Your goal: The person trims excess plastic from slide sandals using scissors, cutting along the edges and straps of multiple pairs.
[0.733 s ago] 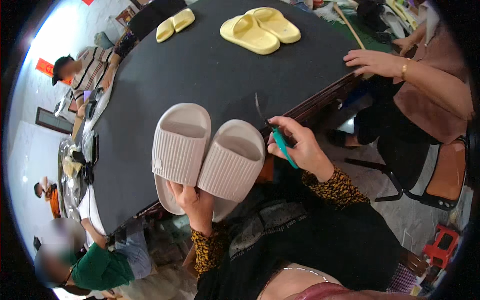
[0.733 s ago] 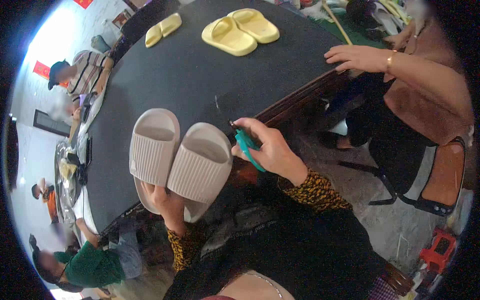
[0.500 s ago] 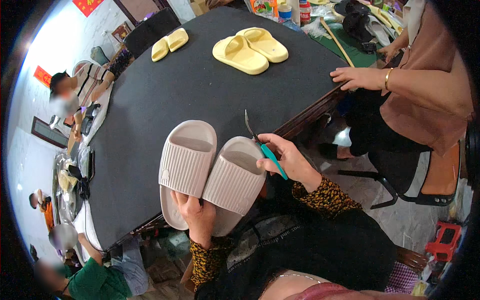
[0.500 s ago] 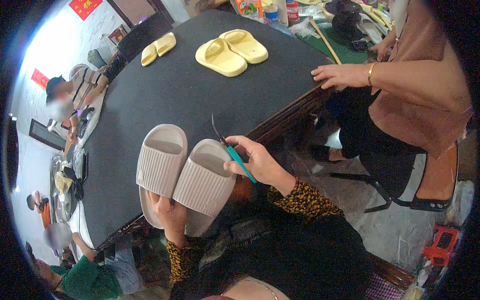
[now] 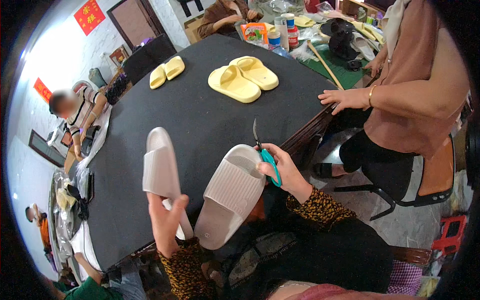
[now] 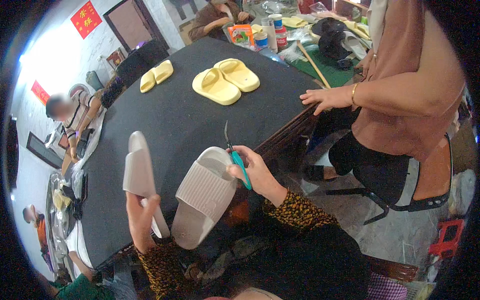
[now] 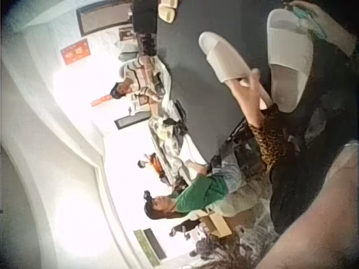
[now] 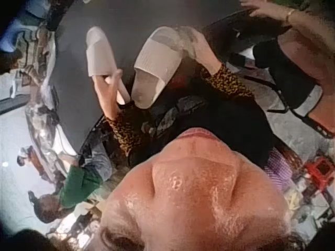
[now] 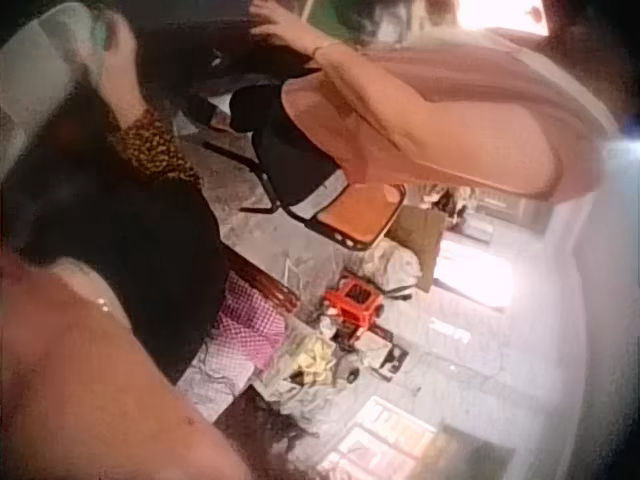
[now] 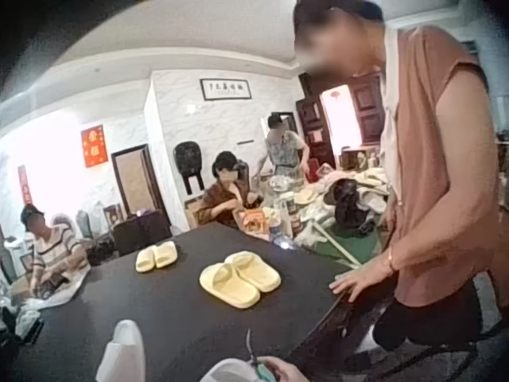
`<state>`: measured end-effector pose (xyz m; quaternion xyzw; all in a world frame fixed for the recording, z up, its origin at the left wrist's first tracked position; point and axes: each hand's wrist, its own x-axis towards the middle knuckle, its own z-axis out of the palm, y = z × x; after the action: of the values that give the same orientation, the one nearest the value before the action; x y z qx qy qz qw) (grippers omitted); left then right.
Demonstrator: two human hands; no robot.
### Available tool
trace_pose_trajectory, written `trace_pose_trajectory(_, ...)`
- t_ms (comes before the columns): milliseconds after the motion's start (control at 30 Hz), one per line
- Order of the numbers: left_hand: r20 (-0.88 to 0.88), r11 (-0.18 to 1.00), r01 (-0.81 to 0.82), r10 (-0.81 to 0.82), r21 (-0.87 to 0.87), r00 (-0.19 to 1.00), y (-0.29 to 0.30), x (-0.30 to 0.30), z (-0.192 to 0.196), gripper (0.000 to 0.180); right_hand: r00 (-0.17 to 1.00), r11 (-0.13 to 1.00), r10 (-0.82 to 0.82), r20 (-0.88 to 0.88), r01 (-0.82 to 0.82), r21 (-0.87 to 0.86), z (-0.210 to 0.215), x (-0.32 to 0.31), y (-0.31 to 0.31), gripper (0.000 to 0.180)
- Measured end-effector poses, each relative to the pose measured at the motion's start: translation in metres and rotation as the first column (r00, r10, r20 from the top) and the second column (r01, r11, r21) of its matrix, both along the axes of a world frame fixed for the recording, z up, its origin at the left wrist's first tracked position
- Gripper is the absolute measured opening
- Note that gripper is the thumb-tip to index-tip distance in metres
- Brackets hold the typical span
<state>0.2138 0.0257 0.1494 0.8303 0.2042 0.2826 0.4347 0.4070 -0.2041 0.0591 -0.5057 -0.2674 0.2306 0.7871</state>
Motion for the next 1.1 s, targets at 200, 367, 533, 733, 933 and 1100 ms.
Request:
trace_pose_trajectory(200,0.034,0.999,0.016,-0.017,0.027,0.999,0.04,0.02,-0.005,0.032,0.988,0.987,-0.149,-0.043,0.151,0.053,0.001,0.011,-0.005,0.059)
trace_pose_trajectory(367,0.017,0.991,-0.04,0.038,0.13,0.999,0.062,0.004,-0.032,0.042,0.966,0.963,-0.257,-0.006,0.257,0.08,-0.002,0.013,-0.013,0.055)
trace_pose_trajectory(533,-0.113,0.884,-0.308,0.367,0.352,0.923,0.063,-0.013,-0.049,0.049,0.962,0.962,-0.262,-0.081,0.267,0.063,-0.006,0.016,-0.027,0.054)
trace_pose_trajectory(733,-0.109,0.884,-0.278,0.34,0.375,0.934,0.041,-0.027,-0.064,0.047,0.94,0.94,-0.322,-0.108,0.331,0.078,-0.001,0.02,-0.032,0.06)
trace_pose_trajectory(933,0.002,0.881,-0.298,0.32,0.367,0.947,0.024,-0.04,-0.071,0.038,0.918,0.915,-0.374,-0.133,0.389,0.109,0.008,0.015,-0.035,0.052)
trace_pose_trajectory(1100,0.064,0.886,-0.232,0.226,0.402,0.972,-0.014,-0.038,-0.075,0.035,0.89,0.885,-0.381,-0.251,0.429,0.179,0.002,0.01,-0.031,0.042)
